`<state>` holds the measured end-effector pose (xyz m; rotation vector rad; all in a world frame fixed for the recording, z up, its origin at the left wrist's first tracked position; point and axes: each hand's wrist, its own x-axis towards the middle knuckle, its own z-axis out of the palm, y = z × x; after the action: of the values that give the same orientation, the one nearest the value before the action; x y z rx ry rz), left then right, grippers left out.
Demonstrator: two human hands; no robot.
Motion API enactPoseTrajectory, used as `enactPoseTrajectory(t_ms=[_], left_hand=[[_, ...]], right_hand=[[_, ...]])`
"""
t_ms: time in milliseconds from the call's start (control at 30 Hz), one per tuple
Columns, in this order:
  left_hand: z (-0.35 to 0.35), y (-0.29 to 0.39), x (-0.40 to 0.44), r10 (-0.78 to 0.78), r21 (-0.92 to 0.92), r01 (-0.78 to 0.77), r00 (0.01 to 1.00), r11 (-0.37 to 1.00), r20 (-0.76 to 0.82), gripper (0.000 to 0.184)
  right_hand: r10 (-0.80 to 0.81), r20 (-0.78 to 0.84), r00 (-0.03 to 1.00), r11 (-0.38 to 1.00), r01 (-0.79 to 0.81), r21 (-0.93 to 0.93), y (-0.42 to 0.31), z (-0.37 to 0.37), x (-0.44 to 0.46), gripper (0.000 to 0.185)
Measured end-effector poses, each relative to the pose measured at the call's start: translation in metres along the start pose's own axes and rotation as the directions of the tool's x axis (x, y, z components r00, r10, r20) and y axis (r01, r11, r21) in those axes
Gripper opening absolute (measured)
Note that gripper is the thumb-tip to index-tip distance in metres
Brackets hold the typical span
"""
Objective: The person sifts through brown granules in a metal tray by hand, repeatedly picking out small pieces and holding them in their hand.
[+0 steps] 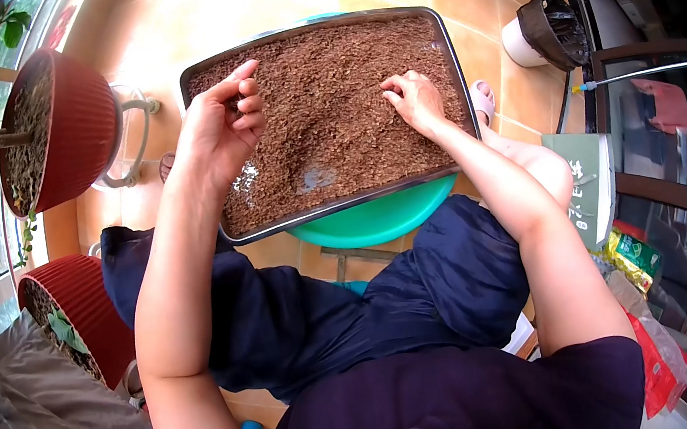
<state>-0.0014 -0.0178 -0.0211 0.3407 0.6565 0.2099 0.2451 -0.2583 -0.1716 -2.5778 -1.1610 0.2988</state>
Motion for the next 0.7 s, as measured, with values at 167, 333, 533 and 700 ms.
enactPoseTrajectory(t_ms=[167, 333, 533, 700], left_hand=[[0.003, 0.000, -0.003, 0.001, 0.056, -0.002, 1.000, 0.998, 0.006, 0.042], [0.008, -0.004, -0.004, -0.006, 0.067, 0.006, 1.000, 0.998, -0.003, 0.041], [0.016, -0.016, -0.005, -0.047, 0.096, 0.049, 0.999, 0.994, -0.022, 0.038], [0.012, -0.022, -0.001, -0.067, 0.106, 0.070, 0.997, 0.992, -0.027, 0.033]], right_hand=[[-0.110, -0.015, 0.994, 0.989, 0.108, -0.105, -0.002, 0.000, -0.004, 0.016], [0.265, 0.245, 0.933, 0.928, -0.316, 0.198, 0.020, -0.003, 0.002, 0.025], [0.265, 0.195, 0.944, 0.899, -0.315, 0.304, 0.035, -0.004, -0.001, 0.026], [0.112, 0.108, 0.988, 0.986, -0.125, 0.115, 0.004, 0.000, -0.007, 0.018]])
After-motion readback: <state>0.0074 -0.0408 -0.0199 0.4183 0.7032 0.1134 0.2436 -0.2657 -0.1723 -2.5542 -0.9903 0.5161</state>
